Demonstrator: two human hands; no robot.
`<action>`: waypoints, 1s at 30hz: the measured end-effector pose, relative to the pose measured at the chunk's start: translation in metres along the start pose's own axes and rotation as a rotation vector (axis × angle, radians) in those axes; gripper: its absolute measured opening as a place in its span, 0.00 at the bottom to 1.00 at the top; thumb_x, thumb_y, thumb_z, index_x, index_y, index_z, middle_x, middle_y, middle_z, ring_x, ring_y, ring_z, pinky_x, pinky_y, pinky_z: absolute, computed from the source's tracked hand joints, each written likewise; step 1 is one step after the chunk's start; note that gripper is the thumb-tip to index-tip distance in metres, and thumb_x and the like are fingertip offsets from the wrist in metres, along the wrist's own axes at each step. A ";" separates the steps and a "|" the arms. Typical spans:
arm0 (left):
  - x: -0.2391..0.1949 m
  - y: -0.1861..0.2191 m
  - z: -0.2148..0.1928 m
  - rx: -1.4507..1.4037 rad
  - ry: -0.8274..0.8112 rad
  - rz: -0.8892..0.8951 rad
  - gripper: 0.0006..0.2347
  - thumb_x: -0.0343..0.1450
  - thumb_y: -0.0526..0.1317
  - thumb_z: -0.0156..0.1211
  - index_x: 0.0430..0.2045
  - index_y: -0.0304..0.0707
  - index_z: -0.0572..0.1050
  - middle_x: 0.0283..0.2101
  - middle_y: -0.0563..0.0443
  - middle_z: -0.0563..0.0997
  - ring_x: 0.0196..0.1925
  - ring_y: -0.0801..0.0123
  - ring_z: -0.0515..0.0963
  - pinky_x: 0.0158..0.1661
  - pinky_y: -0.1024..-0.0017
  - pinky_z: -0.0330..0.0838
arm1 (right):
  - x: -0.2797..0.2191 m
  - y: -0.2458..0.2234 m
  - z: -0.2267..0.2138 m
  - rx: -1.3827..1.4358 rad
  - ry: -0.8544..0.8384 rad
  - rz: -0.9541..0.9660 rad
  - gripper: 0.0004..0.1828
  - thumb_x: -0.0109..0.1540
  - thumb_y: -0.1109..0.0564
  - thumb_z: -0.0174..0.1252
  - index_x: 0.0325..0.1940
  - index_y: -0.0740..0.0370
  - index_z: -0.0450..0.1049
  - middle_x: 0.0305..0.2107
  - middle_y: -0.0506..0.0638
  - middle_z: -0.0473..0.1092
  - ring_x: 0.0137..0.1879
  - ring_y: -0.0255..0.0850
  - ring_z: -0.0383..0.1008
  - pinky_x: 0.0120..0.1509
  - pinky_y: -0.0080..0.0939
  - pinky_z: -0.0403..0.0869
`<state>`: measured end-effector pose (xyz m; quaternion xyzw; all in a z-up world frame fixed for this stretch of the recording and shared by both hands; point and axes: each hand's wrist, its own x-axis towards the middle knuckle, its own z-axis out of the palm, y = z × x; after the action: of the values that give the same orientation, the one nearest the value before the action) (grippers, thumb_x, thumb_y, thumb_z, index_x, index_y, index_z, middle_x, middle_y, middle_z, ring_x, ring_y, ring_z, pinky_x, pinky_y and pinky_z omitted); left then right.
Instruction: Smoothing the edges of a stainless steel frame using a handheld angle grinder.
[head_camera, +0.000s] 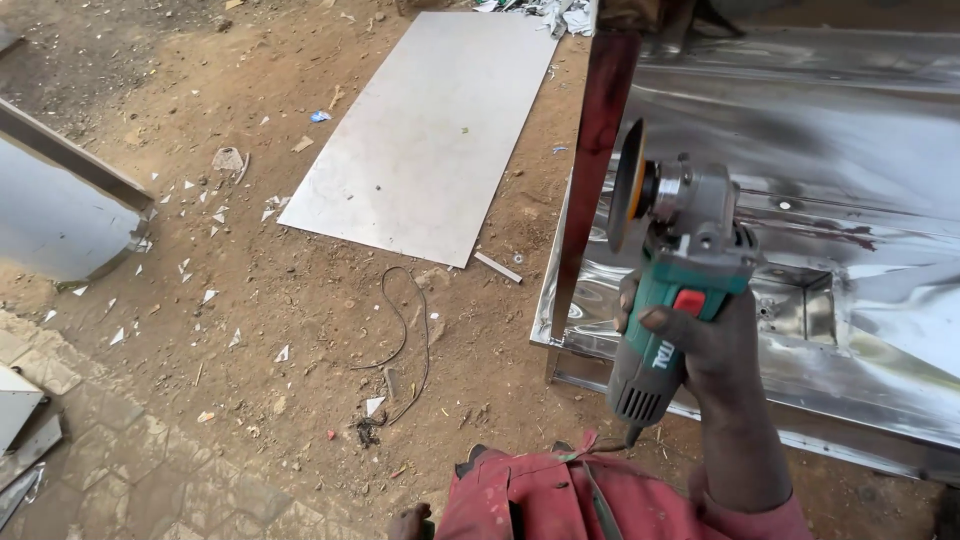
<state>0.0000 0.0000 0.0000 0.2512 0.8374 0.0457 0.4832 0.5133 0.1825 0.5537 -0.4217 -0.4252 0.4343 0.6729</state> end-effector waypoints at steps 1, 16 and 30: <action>0.008 0.027 0.002 0.013 0.000 0.006 0.20 0.63 0.53 0.59 0.36 0.42 0.92 0.38 0.46 0.93 0.44 0.61 0.88 0.48 0.69 0.75 | 0.003 -0.009 0.001 0.107 -0.064 -0.003 0.31 0.48 0.53 0.71 0.51 0.66 0.68 0.30 0.59 0.74 0.33 0.47 0.78 0.34 0.44 0.81; -0.017 0.029 0.024 0.258 -0.145 0.027 0.20 0.63 0.56 0.53 0.39 0.58 0.89 0.51 0.39 0.84 0.58 0.57 0.81 0.52 0.68 0.71 | 0.035 -0.044 -0.016 0.018 -0.111 0.093 0.27 0.52 0.53 0.67 0.52 0.68 0.70 0.31 0.59 0.74 0.32 0.48 0.78 0.35 0.45 0.80; -0.022 0.055 0.006 0.029 -0.059 -0.077 0.19 0.60 0.50 0.62 0.34 0.40 0.91 0.38 0.44 0.89 0.44 0.63 0.86 0.44 0.70 0.73 | 0.005 -0.023 0.033 -0.715 0.285 -0.270 0.41 0.48 0.49 0.80 0.56 0.67 0.67 0.45 0.55 0.78 0.52 0.42 0.80 0.54 0.41 0.76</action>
<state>0.0346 0.0366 0.0315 0.2270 0.8326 0.0077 0.5052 0.4887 0.1872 0.5856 -0.6253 -0.5035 0.1041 0.5870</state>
